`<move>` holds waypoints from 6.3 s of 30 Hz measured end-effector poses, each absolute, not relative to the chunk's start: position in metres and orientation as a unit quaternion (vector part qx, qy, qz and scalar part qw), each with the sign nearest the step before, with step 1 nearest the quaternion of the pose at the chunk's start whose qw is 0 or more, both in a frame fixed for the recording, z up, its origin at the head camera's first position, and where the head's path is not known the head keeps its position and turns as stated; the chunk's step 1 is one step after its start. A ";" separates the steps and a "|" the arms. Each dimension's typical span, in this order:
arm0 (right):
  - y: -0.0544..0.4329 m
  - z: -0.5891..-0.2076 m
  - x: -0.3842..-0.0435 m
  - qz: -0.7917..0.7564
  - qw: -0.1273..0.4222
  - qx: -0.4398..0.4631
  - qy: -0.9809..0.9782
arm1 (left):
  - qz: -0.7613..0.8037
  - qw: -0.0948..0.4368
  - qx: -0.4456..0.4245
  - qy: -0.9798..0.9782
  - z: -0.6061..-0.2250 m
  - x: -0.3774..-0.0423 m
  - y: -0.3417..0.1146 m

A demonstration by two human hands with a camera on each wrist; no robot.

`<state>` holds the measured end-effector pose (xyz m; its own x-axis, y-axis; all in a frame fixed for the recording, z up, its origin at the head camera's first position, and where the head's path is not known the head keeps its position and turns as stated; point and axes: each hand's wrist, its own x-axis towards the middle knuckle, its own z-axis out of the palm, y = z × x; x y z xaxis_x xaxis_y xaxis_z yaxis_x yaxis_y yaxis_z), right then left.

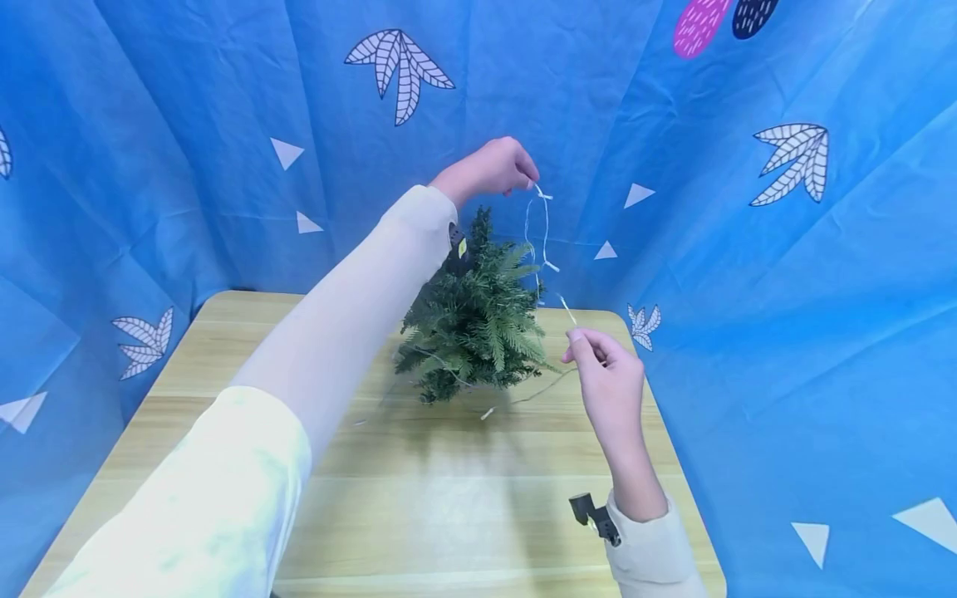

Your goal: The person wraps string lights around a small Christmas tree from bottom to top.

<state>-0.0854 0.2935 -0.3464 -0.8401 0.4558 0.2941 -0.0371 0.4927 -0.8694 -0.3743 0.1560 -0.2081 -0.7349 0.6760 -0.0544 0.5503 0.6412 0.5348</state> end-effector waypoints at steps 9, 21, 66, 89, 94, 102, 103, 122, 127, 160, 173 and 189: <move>0.299 -0.345 -0.085 0.482 0.253 -0.104 -0.832 | 0.176 0.163 0.346 0.907 -0.209 -0.358 0.155; 0.314 -0.346 -0.102 0.472 0.250 -0.110 -0.839 | 0.143 0.135 0.432 0.880 -0.213 -0.316 0.181; 0.306 -0.326 -0.097 0.557 0.238 -0.160 -0.780 | 0.344 0.034 0.378 0.859 -0.219 -0.323 0.184; 0.289 -0.344 -0.078 0.492 0.184 -0.134 -0.840 | 0.574 0.031 0.230 0.785 -0.212 -0.374 0.156; 0.289 -0.347 -0.075 0.492 0.179 -0.137 -0.841 | 0.580 0.030 0.209 0.787 -0.205 -0.376 0.155; 0.284 -0.349 -0.074 0.494 0.192 -0.141 -0.836 | 0.581 0.007 0.199 0.789 -0.197 -0.385 0.147; 0.283 -0.349 -0.074 0.494 0.194 -0.141 -0.836 | 0.582 0.002 0.198 0.789 -0.196 -0.386 0.146; 0.274 -0.355 -0.068 0.493 0.215 -0.132 -0.832 | 0.570 -0.047 0.162 0.804 -0.184 -0.404 0.121; 0.270 -0.350 -0.065 0.500 0.228 -0.123 -0.826 | 0.499 0.003 0.151 0.853 -0.192 -0.410 0.101; 0.233 -0.310 -0.065 0.555 0.369 -0.032 -0.745 | 0.299 0.138 0.279 0.902 -0.213 -0.403 0.040; 0.232 -0.308 -0.066 0.552 0.372 -0.026 -0.746 | 0.272 0.132 0.329 0.895 -0.209 -0.391 0.034; 0.219 -0.295 -0.068 0.606 0.385 -0.018 -0.696 | 0.454 0.118 0.221 0.855 -0.239 -0.406 0.033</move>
<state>-0.0683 0.2194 -0.2955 -0.7034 0.4911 0.5138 -0.4413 0.2648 -0.8574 -0.4059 0.0334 -0.2388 -0.8743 0.4854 -0.0017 0.2703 0.4897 0.8289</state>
